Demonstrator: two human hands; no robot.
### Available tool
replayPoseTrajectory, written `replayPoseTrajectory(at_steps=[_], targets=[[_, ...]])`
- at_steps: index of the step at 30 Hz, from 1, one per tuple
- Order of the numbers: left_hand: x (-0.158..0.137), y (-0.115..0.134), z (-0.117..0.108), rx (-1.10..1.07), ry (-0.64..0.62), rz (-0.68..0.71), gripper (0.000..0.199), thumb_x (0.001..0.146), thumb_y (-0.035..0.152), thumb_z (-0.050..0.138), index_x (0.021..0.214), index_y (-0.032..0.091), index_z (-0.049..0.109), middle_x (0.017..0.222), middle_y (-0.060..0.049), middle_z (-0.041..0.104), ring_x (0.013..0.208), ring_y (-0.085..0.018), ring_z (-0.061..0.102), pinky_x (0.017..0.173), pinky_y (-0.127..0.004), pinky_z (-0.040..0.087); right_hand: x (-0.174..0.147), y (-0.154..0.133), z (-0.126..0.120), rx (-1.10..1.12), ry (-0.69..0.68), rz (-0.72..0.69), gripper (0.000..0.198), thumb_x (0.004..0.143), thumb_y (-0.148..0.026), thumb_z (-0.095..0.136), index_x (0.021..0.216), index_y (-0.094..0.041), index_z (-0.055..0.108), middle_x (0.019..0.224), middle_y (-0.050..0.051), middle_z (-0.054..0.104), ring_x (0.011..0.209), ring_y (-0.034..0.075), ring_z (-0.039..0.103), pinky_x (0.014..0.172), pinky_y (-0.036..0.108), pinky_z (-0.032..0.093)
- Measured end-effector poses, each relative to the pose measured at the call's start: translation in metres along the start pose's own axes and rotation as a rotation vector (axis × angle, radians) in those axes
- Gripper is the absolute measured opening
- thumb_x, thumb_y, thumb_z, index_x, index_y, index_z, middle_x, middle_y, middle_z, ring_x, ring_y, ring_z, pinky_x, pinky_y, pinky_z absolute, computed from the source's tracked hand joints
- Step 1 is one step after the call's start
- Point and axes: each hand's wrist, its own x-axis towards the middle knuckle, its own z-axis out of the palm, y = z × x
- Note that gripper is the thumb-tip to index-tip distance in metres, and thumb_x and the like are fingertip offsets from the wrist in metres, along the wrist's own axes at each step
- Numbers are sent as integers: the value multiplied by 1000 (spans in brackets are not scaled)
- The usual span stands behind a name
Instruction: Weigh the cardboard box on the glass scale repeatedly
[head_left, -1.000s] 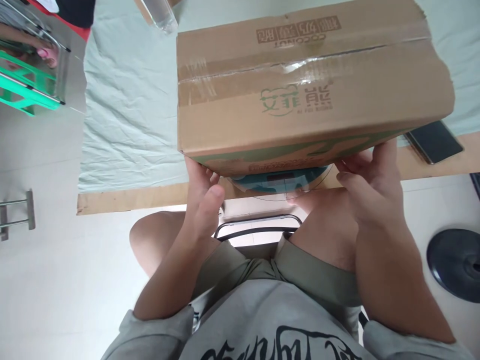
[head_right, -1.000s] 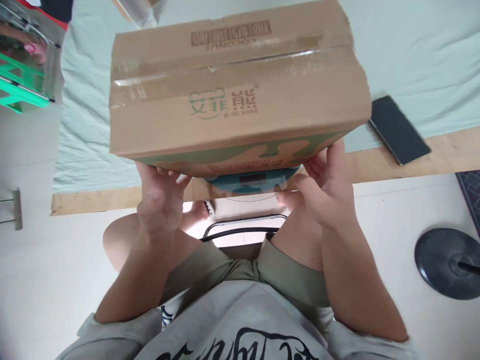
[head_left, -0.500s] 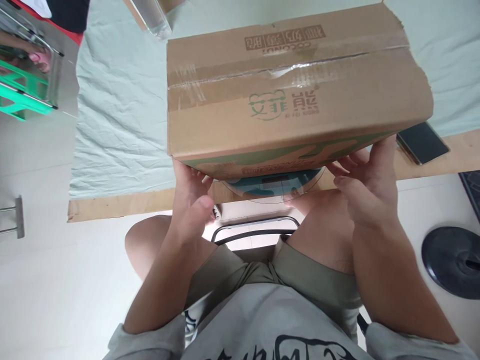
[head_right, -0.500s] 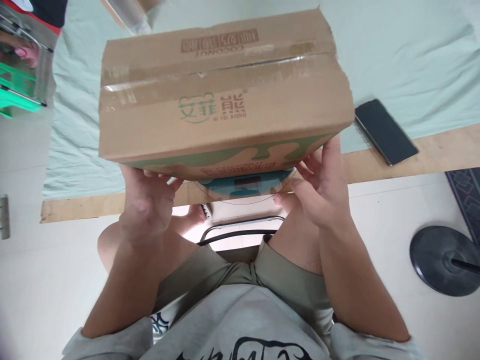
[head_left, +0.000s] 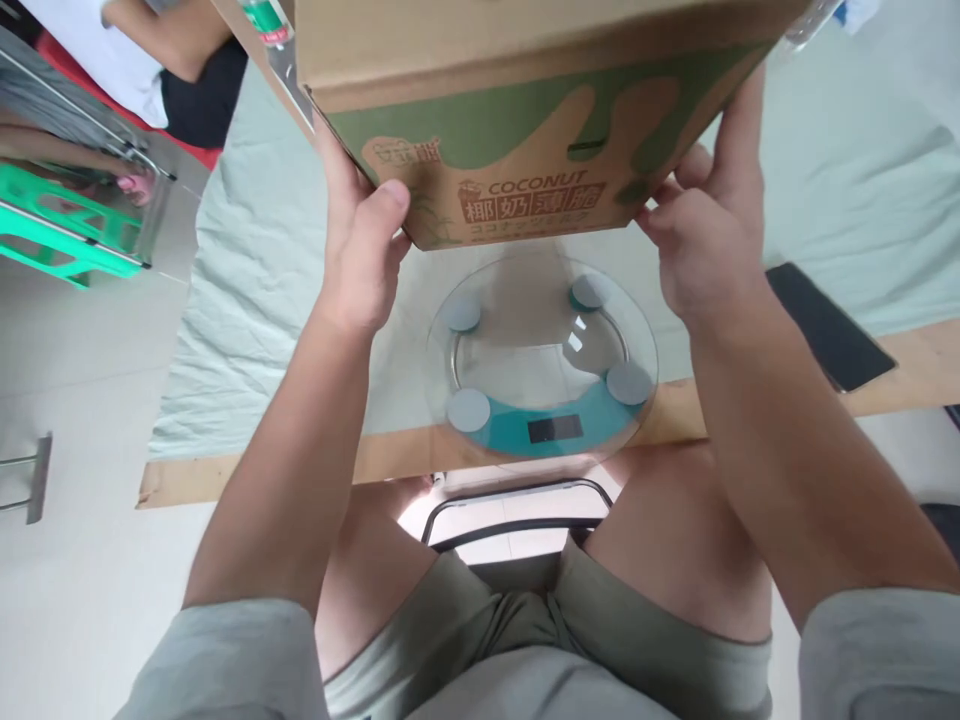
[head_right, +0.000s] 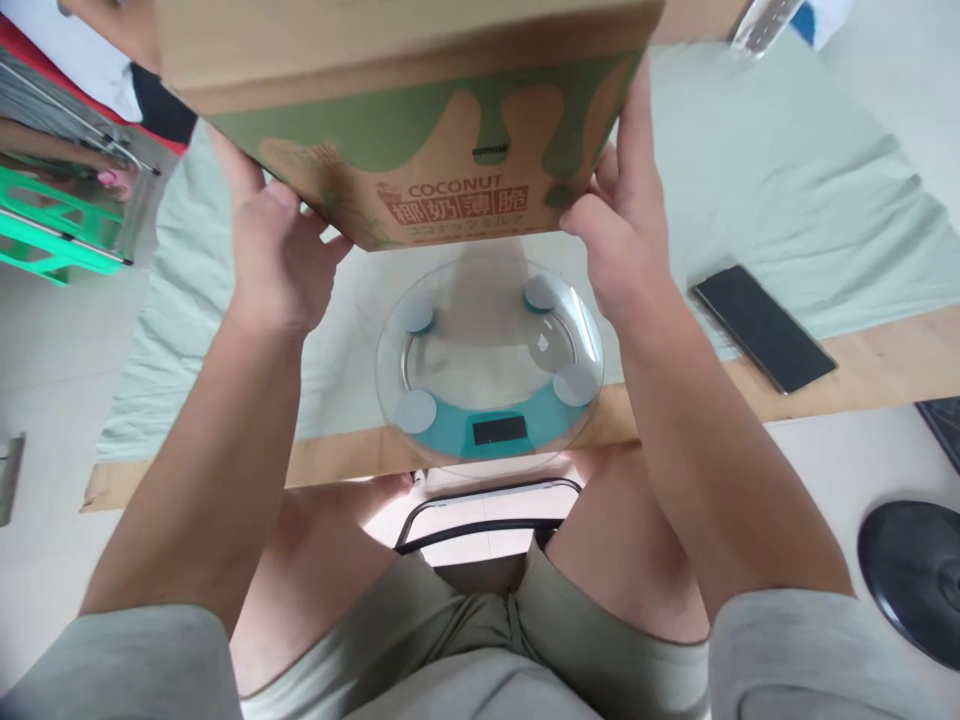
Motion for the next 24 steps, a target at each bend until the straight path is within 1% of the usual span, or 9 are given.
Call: replayPoseTrajectory(at_steps=[4,6,8,12,15,17,20,22,24], targets=[[35,-19,2,7,48,-91,106,47,79,91,144,55,59,163,12,55,148,-44,51,104,-65,64,39,37,-2,57,24,-23,97,46,-17,54,140,-43,53,99,0,59,92,20,52,68,31,32],[41,-32,1,-52,56,-153,104,41,77,93,139,58,62,160,14,58,147,-45,52,100,-65,65,48,56,-6,72,1,-9,94,46,-17,55,137,-42,54,97,1,56,88,18,47,65,29,24],[42,-45,0,-83,89,-208,107,35,79,93,135,57,66,160,12,59,146,-48,53,96,-67,64,51,70,-10,87,-7,14,92,48,-18,58,137,-41,55,93,1,53,83,17,43,64,29,21],[34,-62,4,-80,110,-276,114,29,81,94,136,54,67,162,12,57,148,-49,50,99,-67,62,50,87,-16,77,-17,119,93,51,-20,63,141,-39,52,91,-1,52,78,14,41,64,29,26],[26,-64,8,-79,77,-241,111,37,84,93,141,55,65,161,15,58,149,-47,48,105,-65,61,50,95,-21,59,-20,181,99,54,-22,68,149,-39,46,95,-2,56,80,13,44,63,28,30],[23,-64,8,-69,42,-228,109,40,85,93,142,55,65,163,17,56,147,-46,49,106,-64,61,49,98,-24,48,-15,205,102,58,-24,74,153,-41,41,99,-2,58,82,12,45,65,27,32],[24,-68,3,-67,19,-253,114,42,85,93,147,55,60,166,17,54,145,-44,51,110,-62,60,47,101,-25,14,-23,235,95,65,-26,77,152,-42,40,103,-2,60,84,12,46,68,28,37],[25,-74,0,-83,36,-273,117,42,81,95,150,54,58,164,17,55,146,-41,52,112,-60,60,44,100,-23,-4,-30,232,94,68,-25,77,152,-41,39,105,-3,62,86,12,48,73,28,42],[27,-79,-2,-109,81,-274,114,41,77,97,147,55,60,162,14,58,146,-41,52,110,-58,62,43,99,-20,-16,-38,214,100,69,-22,77,156,-42,32,109,-5,65,89,12,52,79,27,48]])
